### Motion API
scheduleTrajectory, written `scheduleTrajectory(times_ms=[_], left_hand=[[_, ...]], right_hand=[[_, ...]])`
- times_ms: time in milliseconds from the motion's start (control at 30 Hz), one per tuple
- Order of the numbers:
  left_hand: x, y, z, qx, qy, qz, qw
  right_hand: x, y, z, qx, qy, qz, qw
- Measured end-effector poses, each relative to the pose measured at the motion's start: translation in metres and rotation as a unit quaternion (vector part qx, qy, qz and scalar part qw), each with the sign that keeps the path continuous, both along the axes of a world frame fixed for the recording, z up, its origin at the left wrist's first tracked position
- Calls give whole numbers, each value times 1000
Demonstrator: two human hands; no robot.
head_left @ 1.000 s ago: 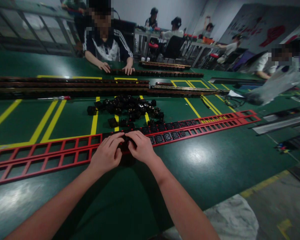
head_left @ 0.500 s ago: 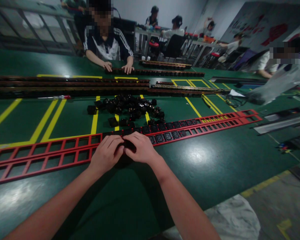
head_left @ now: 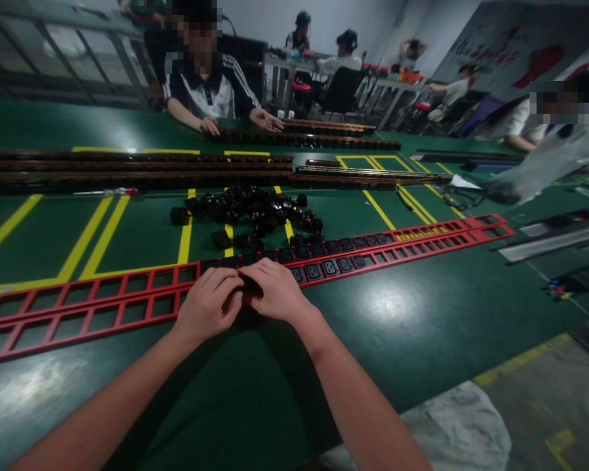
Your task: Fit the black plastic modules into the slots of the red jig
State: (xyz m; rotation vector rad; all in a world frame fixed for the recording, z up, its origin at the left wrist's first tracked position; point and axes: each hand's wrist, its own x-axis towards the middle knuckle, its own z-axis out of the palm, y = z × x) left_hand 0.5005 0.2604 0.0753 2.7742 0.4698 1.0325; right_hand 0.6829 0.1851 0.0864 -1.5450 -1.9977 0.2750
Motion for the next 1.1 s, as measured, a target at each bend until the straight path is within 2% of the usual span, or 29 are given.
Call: scheduleTrajectory(times_ms=[667,1100], left_hand=[[0,0,-1,-4,-10,-6,1000],[2,0,1,13,-34,6,999]], right_hand=[[-2,-2,7,-21,-36,-4,999],[-7,-2,2,-21,-79,-19,996]])
